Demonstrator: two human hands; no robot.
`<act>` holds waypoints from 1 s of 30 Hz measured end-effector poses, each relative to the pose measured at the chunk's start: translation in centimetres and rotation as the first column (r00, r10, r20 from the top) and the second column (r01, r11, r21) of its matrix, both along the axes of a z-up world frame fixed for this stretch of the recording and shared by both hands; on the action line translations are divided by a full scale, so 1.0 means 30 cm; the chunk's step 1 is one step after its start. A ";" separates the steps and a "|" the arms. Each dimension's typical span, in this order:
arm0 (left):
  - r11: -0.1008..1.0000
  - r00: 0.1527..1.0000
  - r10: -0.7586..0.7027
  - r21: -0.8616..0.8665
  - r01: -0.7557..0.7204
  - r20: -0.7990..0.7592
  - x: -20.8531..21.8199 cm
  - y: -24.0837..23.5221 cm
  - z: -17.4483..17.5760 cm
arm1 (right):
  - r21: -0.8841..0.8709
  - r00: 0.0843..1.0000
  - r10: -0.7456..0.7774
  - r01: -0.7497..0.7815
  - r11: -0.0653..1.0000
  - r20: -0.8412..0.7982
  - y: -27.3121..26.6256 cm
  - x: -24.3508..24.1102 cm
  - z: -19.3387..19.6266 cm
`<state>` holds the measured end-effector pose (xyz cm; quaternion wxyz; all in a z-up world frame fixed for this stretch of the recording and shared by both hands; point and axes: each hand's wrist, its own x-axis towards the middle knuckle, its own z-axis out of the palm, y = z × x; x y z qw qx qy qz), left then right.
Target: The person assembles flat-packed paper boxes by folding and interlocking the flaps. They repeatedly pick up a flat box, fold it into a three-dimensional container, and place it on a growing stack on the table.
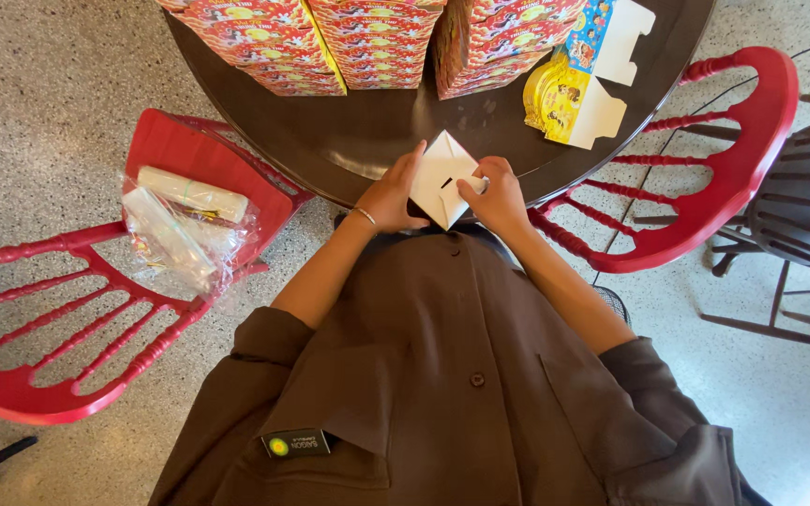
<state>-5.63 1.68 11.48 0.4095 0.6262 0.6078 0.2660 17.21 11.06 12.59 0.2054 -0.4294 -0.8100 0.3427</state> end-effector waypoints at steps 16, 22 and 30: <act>0.999 0.999 0.045 -0.022 -0.044 0.019 -0.026 -0.012 -0.013 | -0.110 0.982 -0.001 0.022 0.994 0.190 0.035 -0.071 0.128; 0.991 0.986 0.100 0.074 -0.111 0.136 -0.018 -0.009 -0.080 | -0.224 0.980 -0.085 0.125 0.967 0.181 0.031 -0.068 0.109; 0.901 0.795 0.417 -0.319 -0.296 0.440 0.053 -0.024 -0.152 | -0.526 0.931 -0.291 0.138 0.839 -0.220 -0.025 0.016 -0.144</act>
